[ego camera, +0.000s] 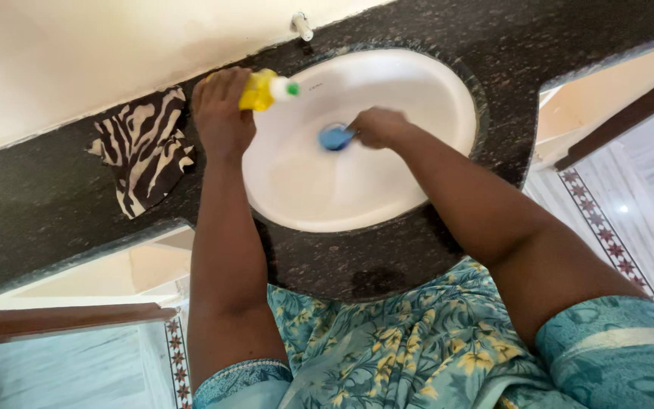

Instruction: The person scrubs a white bathroom sink with a blue brush and yellow liquid soap, then wipes the surrounding countertop with a patterned cloth. The person repeatedly scrubs the sink basin and wipes the counter area around the sink.

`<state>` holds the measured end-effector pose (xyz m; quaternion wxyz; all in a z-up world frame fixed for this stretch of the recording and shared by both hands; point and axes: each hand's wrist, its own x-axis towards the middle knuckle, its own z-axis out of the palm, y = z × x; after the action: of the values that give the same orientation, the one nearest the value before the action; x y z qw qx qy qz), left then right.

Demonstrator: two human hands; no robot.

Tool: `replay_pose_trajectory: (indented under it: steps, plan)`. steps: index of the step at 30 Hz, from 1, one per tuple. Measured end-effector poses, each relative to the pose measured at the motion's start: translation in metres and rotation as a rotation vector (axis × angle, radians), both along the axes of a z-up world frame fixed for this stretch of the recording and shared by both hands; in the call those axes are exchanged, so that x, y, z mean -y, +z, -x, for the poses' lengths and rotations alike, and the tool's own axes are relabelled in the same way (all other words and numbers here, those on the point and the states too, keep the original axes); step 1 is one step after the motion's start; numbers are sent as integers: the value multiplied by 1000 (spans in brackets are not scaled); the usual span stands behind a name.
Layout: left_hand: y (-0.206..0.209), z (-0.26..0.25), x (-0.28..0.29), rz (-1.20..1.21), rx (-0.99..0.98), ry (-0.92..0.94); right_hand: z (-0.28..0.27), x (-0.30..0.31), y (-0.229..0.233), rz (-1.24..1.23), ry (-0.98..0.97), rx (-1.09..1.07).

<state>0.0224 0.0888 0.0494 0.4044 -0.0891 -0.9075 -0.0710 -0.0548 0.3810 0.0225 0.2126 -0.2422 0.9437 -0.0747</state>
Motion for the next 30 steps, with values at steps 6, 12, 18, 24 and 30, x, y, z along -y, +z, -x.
replay_pose_trajectory:
  steps: [6,12,18,24,30]
  plan:
    - [-20,6,38,-517,-182,16,2,-9,5,110,11,-85]
    - [-35,3,68,-789,-163,30,3,-2,3,-56,-83,-129]
    - [-63,18,98,-1032,-86,101,-12,14,-10,124,89,84]
    - [-70,21,98,-1025,-61,130,-7,8,-16,2,46,-60]
    - [-63,19,94,-1009,-28,123,2,6,-28,-36,28,-170]
